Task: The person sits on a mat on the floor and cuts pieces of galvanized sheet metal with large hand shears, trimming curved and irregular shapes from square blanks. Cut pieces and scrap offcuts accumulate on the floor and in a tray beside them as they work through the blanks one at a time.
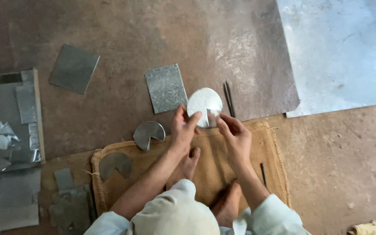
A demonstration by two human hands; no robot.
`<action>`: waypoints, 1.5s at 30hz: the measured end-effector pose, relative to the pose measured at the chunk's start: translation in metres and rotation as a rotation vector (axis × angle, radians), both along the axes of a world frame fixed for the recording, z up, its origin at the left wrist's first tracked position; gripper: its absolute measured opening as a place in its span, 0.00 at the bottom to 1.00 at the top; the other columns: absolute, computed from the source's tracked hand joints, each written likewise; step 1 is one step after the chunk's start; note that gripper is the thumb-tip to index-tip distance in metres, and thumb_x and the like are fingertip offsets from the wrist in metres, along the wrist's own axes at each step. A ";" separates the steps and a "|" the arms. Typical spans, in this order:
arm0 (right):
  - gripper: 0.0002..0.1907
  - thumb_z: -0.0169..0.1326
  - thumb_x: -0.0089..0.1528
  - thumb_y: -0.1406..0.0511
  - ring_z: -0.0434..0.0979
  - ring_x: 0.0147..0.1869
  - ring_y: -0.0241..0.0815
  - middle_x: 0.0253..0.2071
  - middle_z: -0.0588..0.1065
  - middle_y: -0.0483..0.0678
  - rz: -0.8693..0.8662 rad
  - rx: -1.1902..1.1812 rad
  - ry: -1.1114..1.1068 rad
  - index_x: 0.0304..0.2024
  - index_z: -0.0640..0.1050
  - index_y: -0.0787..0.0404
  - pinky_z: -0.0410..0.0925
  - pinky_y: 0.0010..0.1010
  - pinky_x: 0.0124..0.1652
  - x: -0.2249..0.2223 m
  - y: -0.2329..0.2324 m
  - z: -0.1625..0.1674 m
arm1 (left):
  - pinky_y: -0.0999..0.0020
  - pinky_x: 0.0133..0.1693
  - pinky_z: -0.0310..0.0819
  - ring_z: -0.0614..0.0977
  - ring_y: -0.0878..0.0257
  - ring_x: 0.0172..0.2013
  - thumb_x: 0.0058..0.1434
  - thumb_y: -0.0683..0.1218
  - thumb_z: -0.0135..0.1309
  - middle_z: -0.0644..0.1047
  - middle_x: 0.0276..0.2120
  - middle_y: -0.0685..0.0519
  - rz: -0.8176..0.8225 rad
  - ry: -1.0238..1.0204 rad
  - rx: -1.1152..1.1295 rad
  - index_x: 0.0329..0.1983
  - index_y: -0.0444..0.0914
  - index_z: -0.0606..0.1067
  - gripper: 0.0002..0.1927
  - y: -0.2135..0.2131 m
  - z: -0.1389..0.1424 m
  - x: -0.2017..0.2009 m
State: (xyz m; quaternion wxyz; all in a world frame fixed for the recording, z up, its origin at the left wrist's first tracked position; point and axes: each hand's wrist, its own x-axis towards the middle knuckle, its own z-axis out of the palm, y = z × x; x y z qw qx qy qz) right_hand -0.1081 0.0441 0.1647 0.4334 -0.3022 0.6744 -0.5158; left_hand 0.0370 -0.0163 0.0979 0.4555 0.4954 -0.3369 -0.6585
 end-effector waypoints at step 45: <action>0.16 0.62 0.57 0.58 0.82 0.39 0.56 0.37 0.81 0.55 1.333 0.100 0.925 0.47 0.83 0.52 0.74 0.45 0.40 0.073 -0.080 -0.088 | 0.53 0.39 0.78 0.81 0.49 0.40 0.58 0.52 0.63 0.73 0.48 0.45 0.059 -1.131 -0.005 0.51 0.41 0.72 0.21 0.053 -0.049 0.163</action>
